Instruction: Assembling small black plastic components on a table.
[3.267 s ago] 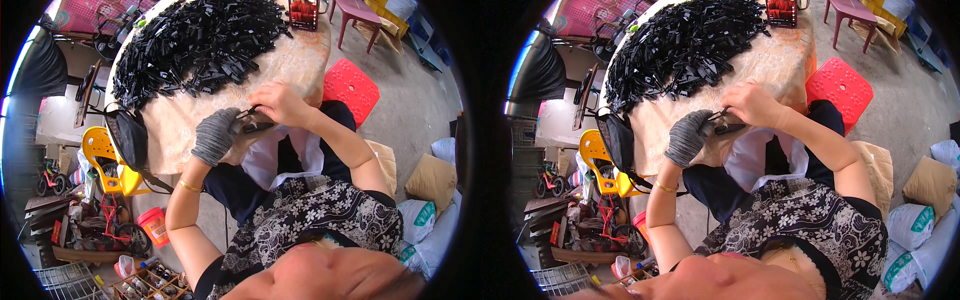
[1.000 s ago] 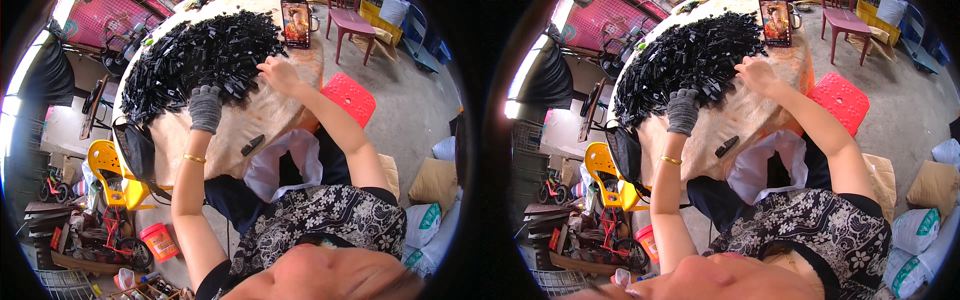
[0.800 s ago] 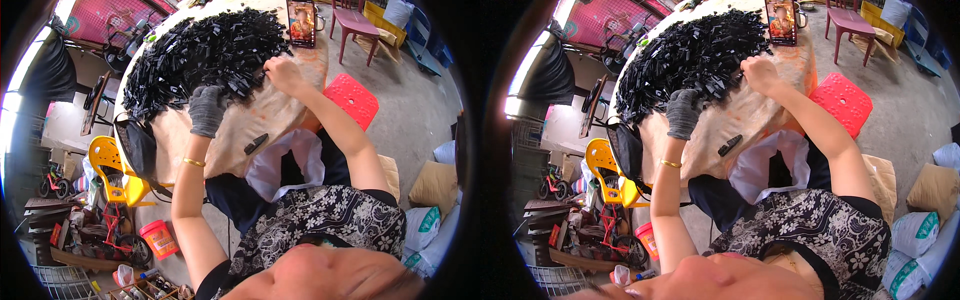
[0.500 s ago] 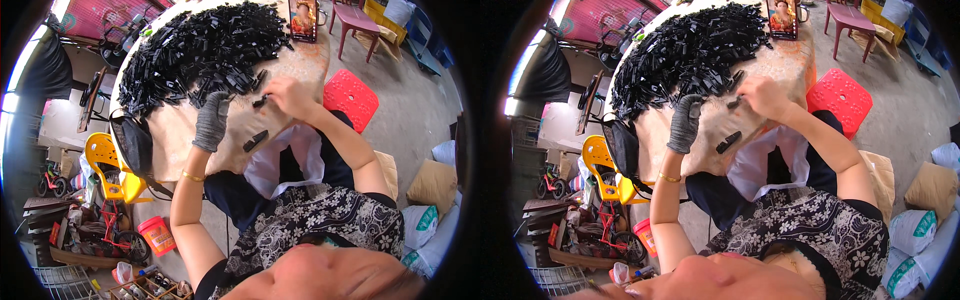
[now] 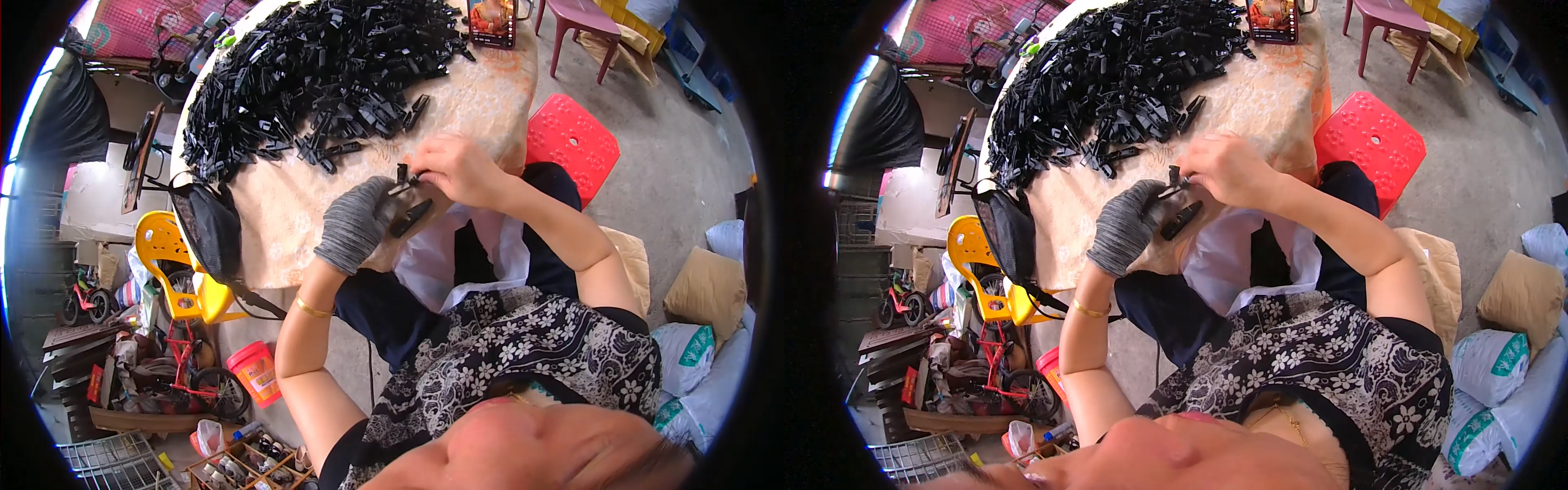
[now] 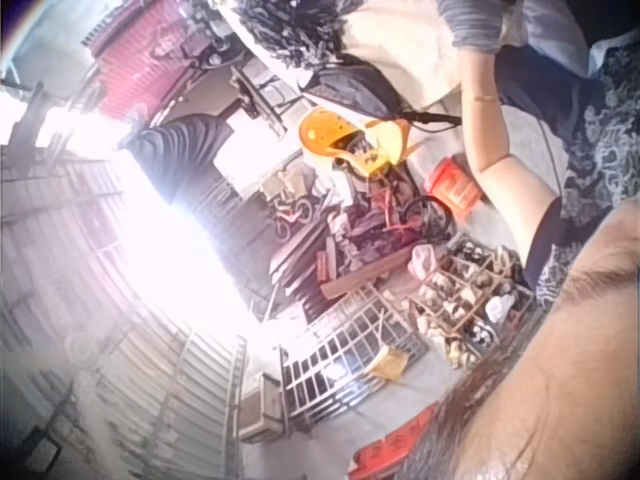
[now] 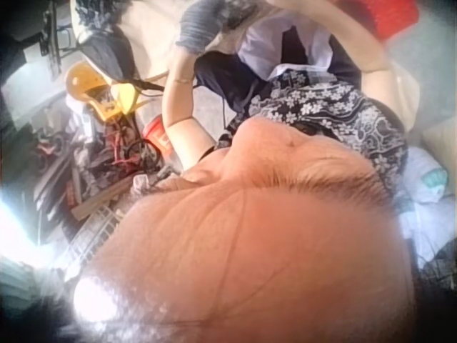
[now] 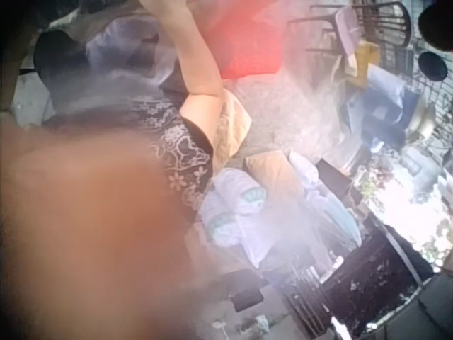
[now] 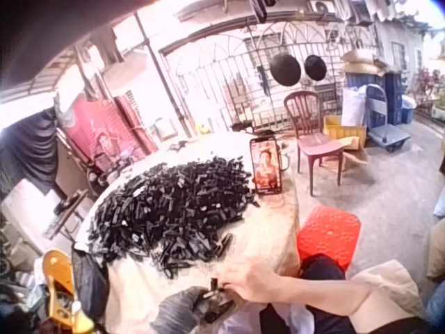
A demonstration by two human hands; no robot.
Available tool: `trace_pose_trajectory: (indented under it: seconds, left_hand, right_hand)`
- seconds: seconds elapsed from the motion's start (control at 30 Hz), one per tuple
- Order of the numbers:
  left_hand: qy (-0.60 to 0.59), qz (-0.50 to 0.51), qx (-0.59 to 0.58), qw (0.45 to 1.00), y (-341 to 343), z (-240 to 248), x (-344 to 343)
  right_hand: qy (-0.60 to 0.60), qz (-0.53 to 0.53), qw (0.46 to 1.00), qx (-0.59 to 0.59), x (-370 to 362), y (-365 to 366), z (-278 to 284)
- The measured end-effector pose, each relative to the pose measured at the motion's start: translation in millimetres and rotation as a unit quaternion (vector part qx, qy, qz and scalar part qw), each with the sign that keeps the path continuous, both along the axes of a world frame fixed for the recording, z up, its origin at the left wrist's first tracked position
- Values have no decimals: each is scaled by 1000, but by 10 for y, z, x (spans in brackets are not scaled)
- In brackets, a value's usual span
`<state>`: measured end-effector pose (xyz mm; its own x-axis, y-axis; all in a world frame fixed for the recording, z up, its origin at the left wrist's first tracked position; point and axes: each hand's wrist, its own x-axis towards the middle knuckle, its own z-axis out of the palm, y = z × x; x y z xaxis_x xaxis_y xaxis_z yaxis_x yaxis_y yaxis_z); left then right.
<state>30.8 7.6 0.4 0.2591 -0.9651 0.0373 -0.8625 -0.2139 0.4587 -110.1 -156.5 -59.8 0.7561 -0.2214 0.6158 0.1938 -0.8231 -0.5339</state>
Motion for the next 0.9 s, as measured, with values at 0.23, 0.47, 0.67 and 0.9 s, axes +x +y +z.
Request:
trace_pose_trajectory:
  seconds: [0.23,0.47,0.67,0.9]
  left_hand:
    - [-42,-21,26,999,-5,-24,-53]
    - [-76,-35,45,995,-20,83,-101]
    - [-114,-45,78,989,-41,202,-145]
    - [-216,-89,151,960,-241,304,-228]
  right_hand:
    - [29,12,1000,-2,-80,39,11]
    - [42,7,999,-9,-113,50,21]
    - [10,7,999,-34,-99,85,19]
    - [-24,13,998,-65,-79,91,-6]
